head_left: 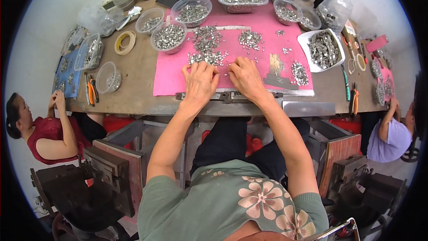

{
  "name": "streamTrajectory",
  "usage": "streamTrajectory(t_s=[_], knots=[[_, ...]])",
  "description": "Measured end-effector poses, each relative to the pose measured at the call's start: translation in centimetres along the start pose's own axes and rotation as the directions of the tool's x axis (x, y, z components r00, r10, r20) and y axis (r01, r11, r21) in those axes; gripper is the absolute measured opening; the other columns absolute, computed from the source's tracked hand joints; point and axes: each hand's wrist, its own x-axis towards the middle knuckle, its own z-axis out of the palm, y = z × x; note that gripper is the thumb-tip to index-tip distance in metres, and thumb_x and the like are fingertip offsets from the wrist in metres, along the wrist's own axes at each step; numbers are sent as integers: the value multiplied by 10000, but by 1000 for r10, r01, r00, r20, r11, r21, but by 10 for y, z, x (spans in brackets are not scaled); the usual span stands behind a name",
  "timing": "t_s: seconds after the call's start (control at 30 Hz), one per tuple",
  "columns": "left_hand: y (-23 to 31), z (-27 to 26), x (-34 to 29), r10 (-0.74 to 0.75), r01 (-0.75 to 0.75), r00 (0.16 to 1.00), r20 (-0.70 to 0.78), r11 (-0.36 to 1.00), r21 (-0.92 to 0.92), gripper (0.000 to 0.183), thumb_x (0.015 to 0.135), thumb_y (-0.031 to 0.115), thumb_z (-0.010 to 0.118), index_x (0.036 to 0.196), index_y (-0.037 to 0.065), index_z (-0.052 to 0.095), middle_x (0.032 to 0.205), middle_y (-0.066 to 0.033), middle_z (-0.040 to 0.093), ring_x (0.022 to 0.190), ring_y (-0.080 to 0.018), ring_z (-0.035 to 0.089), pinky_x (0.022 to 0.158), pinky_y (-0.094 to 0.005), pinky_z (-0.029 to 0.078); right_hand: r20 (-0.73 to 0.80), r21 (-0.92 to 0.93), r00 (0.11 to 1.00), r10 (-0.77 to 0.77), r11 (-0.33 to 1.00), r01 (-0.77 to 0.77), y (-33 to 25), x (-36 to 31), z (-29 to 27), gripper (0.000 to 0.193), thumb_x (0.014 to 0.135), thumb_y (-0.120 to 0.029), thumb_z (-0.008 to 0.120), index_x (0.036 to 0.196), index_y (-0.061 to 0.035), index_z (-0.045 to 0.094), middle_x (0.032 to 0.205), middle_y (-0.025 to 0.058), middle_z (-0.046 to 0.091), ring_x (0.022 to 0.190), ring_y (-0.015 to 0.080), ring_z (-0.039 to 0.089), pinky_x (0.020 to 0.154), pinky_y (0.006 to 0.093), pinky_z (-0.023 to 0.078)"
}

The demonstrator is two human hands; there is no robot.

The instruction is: The person assembles small decorative metal pieces into a metal jig or tray using pliers.

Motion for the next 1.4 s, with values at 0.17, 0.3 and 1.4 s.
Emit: streamTrajectory(t_s=[0.17, 0.3, 1.4], knots=[[17, 1, -1, 44, -47, 999, -27, 995, -86, 102, 849, 112, 742, 940, 104, 697, 897, -21, 624, 913, -233, 592, 977, -459, 339, -18, 52, 1000, 5, 999, -4, 8, -3, 0, 66, 852, -77, 675, 852, -33, 628, 888, 125, 572, 891, 313, 572, 810, 437, 435], [44, 8, -9, 123, -117, 992, 4, 951, -285, 116, 845, 92, 738, 945, 77, 682, 944, -39, 642, 929, -239, 603, 958, -429, 351, 0, 239, 991, 133, 962, -129, 12, -25, -29, 78, 842, -59, 689, 875, -37, 622, 861, 101, 579, 836, 299, 584, 790, 419, 426], [80, 27, -23, 94, -89, 996, 7, 962, -256, 146, 814, 109, 742, 942, 116, 671, 940, -32, 607, 947, -234, 591, 1061, -557, 314, -66, 174, 996, 68, 983, -56, 21, -17, -37, 79, 870, -68, 693, 937, -27, 689, 887, 115, 631, 845, 307, 613, 793, 430, 455]])
